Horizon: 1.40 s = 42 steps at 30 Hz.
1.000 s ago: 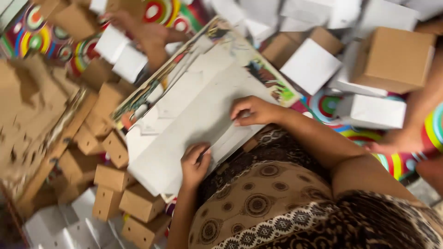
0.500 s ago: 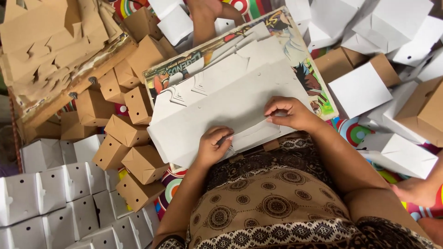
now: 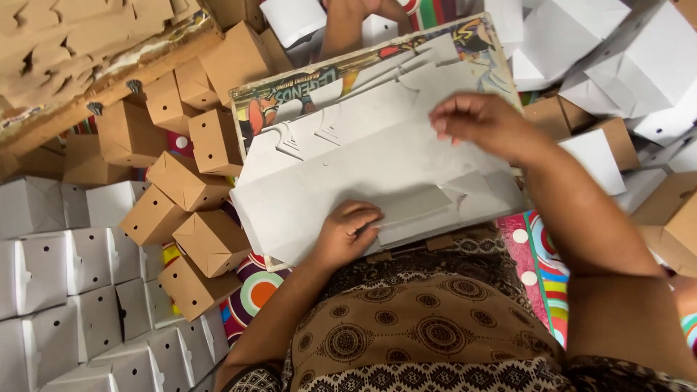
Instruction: Assembling small white cardboard boxes from flat templates by folding and tucking flaps.
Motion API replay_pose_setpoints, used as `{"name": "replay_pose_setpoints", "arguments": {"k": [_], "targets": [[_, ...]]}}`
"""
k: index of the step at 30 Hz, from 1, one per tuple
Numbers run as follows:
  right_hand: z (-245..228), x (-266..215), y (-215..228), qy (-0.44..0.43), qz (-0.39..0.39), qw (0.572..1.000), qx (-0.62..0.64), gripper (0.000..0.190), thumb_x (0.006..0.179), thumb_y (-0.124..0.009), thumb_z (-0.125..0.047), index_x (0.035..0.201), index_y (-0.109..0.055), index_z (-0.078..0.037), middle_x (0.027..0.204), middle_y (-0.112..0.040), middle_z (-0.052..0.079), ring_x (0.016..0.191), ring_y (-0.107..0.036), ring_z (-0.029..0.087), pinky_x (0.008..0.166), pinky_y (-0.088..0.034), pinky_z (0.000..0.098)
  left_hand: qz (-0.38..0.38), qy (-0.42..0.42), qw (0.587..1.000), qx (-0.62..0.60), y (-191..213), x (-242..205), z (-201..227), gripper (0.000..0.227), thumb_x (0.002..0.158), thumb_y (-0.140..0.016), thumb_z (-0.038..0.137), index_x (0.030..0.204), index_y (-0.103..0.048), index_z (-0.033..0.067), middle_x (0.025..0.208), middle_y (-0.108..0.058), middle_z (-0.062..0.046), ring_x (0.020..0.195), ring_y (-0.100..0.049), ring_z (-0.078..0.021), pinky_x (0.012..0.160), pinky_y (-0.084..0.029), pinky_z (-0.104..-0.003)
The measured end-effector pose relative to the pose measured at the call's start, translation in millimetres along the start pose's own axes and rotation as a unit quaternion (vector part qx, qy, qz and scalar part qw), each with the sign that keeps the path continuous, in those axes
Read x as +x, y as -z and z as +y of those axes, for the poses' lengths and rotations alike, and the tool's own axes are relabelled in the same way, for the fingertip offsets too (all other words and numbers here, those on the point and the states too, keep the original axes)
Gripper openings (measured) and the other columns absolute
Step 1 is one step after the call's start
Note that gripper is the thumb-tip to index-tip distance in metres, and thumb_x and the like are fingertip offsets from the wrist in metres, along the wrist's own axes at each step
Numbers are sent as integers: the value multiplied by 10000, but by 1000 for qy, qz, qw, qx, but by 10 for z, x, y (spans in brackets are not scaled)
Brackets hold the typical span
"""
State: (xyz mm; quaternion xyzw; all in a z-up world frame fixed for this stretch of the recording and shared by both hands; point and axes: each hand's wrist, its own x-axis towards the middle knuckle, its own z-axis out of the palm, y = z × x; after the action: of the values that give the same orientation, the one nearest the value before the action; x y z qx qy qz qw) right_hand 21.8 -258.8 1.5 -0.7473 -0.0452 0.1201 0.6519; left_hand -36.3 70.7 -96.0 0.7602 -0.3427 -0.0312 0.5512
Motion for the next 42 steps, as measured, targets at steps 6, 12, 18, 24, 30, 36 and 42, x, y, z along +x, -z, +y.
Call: {"name": "replay_pose_setpoints", "arguments": {"k": [6, 12, 18, 24, 30, 36, 42], "targets": [[245, 1609, 408, 51, 79, 944, -316, 273, 1000, -781, -258, 1121, -719, -21, 1034, -692, 116, 806, -627, 234, 725, -524, 359, -70, 6, 993, 93, 139, 188, 361, 204, 836, -725, 48, 1038, -752, 34, 1016, -757, -107, 955, -690, -243, 853, -595, -342], [908, 2978, 549, -167, 88, 909, -370, 807, 907, -767, -515, 1469, -510, 4, 1391, -600, 217, 1222, -607, 363, 1037, -458, 447, -90, 18, 991, 94, 193, 164, 311, 135, 858, -716, 54, 987, -753, 56, 1000, -736, -90, 919, -676, -218, 788, -605, -311], [1563, 3540, 437, -139, -24, 956, -256, 842, 837, -742, -487, 1519, -462, -81, 1413, -593, 170, 1196, -592, 335, 1011, -464, 448, -91, 39, 994, 36, 307, 223, 314, 222, 832, -759, 56, 1052, -732, 76, 1068, -687, -30, 984, -637, -226, 876, -530, -345], [1315, 3542, 71, -199, 18, 941, -275, 777, 808, -728, -407, 1496, -495, -130, 1393, -588, 189, 1224, -540, 368, 1009, -453, 470, -72, 78, 994, -2, 306, 258, 293, 207, 824, -755, 20, 1020, -753, 85, 1046, -677, -36, 910, -647, -196, 753, -536, -291], [991, 3397, -77, -260, 75, 916, -295, 727, 773, -710, -311, 1467, -536, -189, 1369, -582, 212, 1257, -477, 408, 1008, -440, 498, -72, 48, 996, 6, 289, 243, 261, 216, 825, -750, 47, 1039, -736, 70, 1078, -679, -54, 961, -650, -243, 829, -542, -341], [636, 3278, -92, -303, 129, 890, -315, 711, 737, -692, -215, 1439, -578, -247, 1345, -576, 234, 1291, -413, 447, 1007, -428, 525, -76, 42, 996, 10, 288, 221, 253, 225, 805, -743, 19, 1025, -733, 69, 1064, -688, -47, 963, -648, -239, 833, -541, -341], [931, 3362, -163, -321, 242, 872, -279, 619, 770, -797, -280, 1307, -633, -20, 1349, -470, 225, 1229, -496, 389, 926, -537, 444, -82, 45, 995, 25, 299, 207, 262, 229, 793, -749, 31, 1016, -734, 82, 1044, -690, -21, 949, -654, -230, 833, -542, -339]]}}
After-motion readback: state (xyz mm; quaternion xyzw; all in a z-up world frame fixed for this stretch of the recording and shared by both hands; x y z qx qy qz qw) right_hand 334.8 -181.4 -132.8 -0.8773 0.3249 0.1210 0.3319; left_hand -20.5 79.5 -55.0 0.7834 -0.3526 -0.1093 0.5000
